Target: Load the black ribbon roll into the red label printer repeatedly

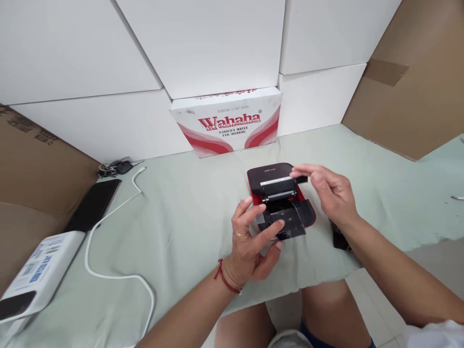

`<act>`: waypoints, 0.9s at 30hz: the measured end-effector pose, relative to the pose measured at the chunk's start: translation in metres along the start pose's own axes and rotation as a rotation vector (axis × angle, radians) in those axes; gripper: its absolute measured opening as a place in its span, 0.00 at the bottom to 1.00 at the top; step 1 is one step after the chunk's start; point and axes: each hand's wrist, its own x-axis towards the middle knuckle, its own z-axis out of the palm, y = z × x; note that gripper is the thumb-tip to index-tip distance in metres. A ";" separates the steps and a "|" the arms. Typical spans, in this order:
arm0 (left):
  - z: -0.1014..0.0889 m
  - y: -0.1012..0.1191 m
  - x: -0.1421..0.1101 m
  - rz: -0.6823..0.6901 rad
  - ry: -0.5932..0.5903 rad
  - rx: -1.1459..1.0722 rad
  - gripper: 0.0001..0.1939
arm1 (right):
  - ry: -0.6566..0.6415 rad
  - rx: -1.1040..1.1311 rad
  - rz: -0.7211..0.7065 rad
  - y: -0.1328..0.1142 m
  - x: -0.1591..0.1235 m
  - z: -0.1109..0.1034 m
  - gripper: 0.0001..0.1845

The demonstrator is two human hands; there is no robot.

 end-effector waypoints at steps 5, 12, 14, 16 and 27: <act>-0.007 -0.006 0.004 -0.151 -0.022 -0.203 0.35 | -0.030 0.034 0.004 0.020 -0.019 -0.002 0.26; -0.009 -0.017 0.003 -0.415 -0.005 -0.469 0.24 | 0.038 0.025 -0.091 0.020 -0.018 0.008 0.21; -0.008 -0.017 0.005 -0.447 0.022 -0.490 0.22 | 0.029 0.004 -0.133 0.019 -0.017 0.008 0.22; -0.008 -0.016 0.007 -0.450 0.035 -0.487 0.19 | 0.028 0.010 -0.159 0.018 -0.017 0.007 0.21; -0.001 -0.015 0.019 -0.868 0.181 -0.778 0.42 | -0.073 -0.090 -0.712 0.009 -0.032 0.007 0.18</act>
